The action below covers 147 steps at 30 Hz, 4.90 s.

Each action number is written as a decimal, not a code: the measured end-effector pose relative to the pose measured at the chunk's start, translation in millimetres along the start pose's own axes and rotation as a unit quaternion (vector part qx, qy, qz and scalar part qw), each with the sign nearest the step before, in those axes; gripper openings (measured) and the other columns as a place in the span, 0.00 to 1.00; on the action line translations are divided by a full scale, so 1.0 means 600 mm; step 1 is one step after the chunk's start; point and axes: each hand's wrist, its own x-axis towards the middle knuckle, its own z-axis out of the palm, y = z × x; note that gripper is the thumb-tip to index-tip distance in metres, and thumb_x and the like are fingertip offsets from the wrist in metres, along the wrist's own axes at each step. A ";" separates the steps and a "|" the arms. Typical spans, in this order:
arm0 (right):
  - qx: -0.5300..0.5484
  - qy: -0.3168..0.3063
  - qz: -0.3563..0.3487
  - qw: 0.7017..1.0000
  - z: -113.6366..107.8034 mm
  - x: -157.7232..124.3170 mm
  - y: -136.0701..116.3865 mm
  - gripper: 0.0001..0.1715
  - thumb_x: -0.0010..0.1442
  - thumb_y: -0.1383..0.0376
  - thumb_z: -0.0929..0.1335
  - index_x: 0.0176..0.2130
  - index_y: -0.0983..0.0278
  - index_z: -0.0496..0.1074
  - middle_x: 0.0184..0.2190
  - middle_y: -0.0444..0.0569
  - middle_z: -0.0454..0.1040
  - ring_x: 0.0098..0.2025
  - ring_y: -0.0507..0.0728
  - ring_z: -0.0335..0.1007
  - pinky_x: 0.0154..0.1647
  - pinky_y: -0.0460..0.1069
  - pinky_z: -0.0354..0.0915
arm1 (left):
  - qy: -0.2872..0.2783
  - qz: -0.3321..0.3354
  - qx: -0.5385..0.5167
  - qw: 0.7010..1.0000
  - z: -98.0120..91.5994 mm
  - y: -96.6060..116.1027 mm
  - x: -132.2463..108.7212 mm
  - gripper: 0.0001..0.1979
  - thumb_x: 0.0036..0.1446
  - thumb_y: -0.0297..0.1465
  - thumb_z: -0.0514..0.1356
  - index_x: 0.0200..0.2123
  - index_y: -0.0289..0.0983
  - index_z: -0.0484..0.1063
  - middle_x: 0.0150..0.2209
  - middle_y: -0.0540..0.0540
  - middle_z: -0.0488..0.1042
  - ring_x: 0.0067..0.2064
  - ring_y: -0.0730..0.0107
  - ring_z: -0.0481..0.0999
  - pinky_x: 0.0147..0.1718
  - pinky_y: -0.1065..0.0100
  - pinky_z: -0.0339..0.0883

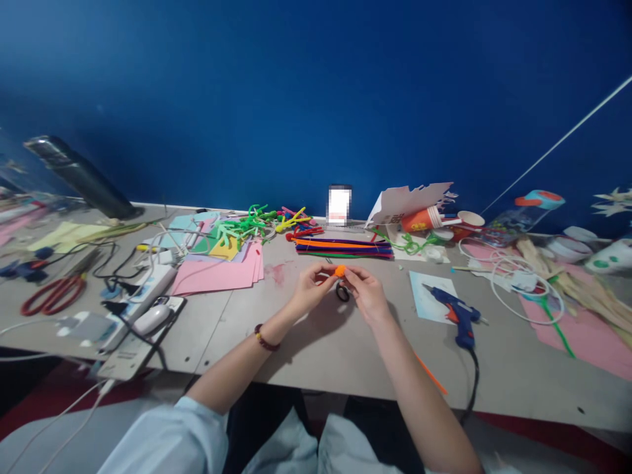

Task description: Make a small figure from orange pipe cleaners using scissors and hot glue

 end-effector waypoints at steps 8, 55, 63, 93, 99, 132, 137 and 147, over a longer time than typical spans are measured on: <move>-0.086 0.005 -0.103 0.991 0.006 -0.008 -0.003 0.13 0.48 0.57 0.73 0.34 0.61 0.76 0.34 0.47 0.78 0.36 0.54 0.74 0.41 0.51 0.70 | 0.016 -0.030 -0.050 0.998 -0.001 0.000 0.002 0.12 0.48 0.36 0.65 0.34 0.35 0.75 0.34 0.45 0.76 0.34 0.71 0.74 0.35 0.69 0.69; -0.069 -0.033 -0.129 0.989 0.015 -0.019 -0.005 0.13 0.46 0.59 0.75 0.33 0.61 0.76 0.33 0.47 0.77 0.32 0.54 0.74 0.31 0.49 0.69 | 0.083 0.370 0.204 0.902 -0.008 0.010 -0.010 0.06 0.54 0.23 0.60 0.37 0.36 0.73 0.32 0.45 0.77 0.33 0.73 0.76 0.33 0.72 0.73; -0.082 -0.040 -0.139 0.986 0.013 -0.018 -0.002 0.11 0.48 0.60 0.74 0.34 0.61 0.76 0.33 0.47 0.77 0.34 0.54 0.74 0.33 0.49 0.70 | 0.072 0.310 0.188 0.929 -0.008 0.011 -0.013 0.05 0.55 0.24 0.60 0.36 0.35 0.73 0.33 0.45 0.77 0.32 0.75 0.76 0.31 0.75 0.73; -0.154 -0.043 -0.229 0.960 0.002 -0.014 0.005 0.09 0.53 0.61 0.71 0.37 0.59 0.76 0.38 0.49 0.77 0.39 0.55 0.74 0.43 0.52 0.71 | 0.061 0.253 0.159 0.952 -0.004 0.016 -0.016 0.04 0.56 0.26 0.58 0.35 0.35 0.73 0.34 0.45 0.75 0.33 0.75 0.76 0.31 0.75 0.74; -0.269 -0.053 -0.311 0.910 0.000 -0.020 -0.007 0.09 0.57 0.63 0.69 0.39 0.57 0.77 0.40 0.50 0.77 0.43 0.58 0.72 0.49 0.56 0.68 | 0.079 0.328 0.235 0.912 -0.005 0.006 -0.012 0.05 0.57 0.25 0.57 0.37 0.36 0.71 0.33 0.45 0.75 0.33 0.74 0.75 0.32 0.73 0.74; -0.269 -0.016 -0.280 0.921 0.003 -0.022 0.006 0.09 0.56 0.59 0.69 0.37 0.59 0.71 0.35 0.48 0.76 0.37 0.56 0.74 0.41 0.52 0.71 | 0.097 0.248 0.143 0.953 -0.007 0.004 -0.012 0.06 0.56 0.30 0.60 0.36 0.36 0.75 0.35 0.44 0.78 0.35 0.70 0.77 0.32 0.70 0.73; -0.284 -0.013 -0.270 0.920 -0.002 -0.019 0.011 0.10 0.56 0.59 0.68 0.39 0.59 0.71 0.36 0.48 0.76 0.38 0.56 0.74 0.42 0.51 0.70 | 0.082 0.261 0.140 0.952 -0.006 0.002 -0.012 0.06 0.56 0.28 0.60 0.37 0.37 0.76 0.37 0.43 0.78 0.39 0.69 0.77 0.35 0.69 0.73; -0.218 -0.027 -0.202 0.955 0.006 -0.014 0.003 0.11 0.52 0.58 0.70 0.31 0.62 0.69 0.29 0.45 0.70 0.31 0.52 0.69 0.34 0.47 0.68 | 0.053 0.214 0.104 0.970 -0.006 0.007 -0.005 0.05 0.55 0.30 0.61 0.33 0.36 0.77 0.35 0.43 0.77 0.38 0.70 0.76 0.36 0.69 0.72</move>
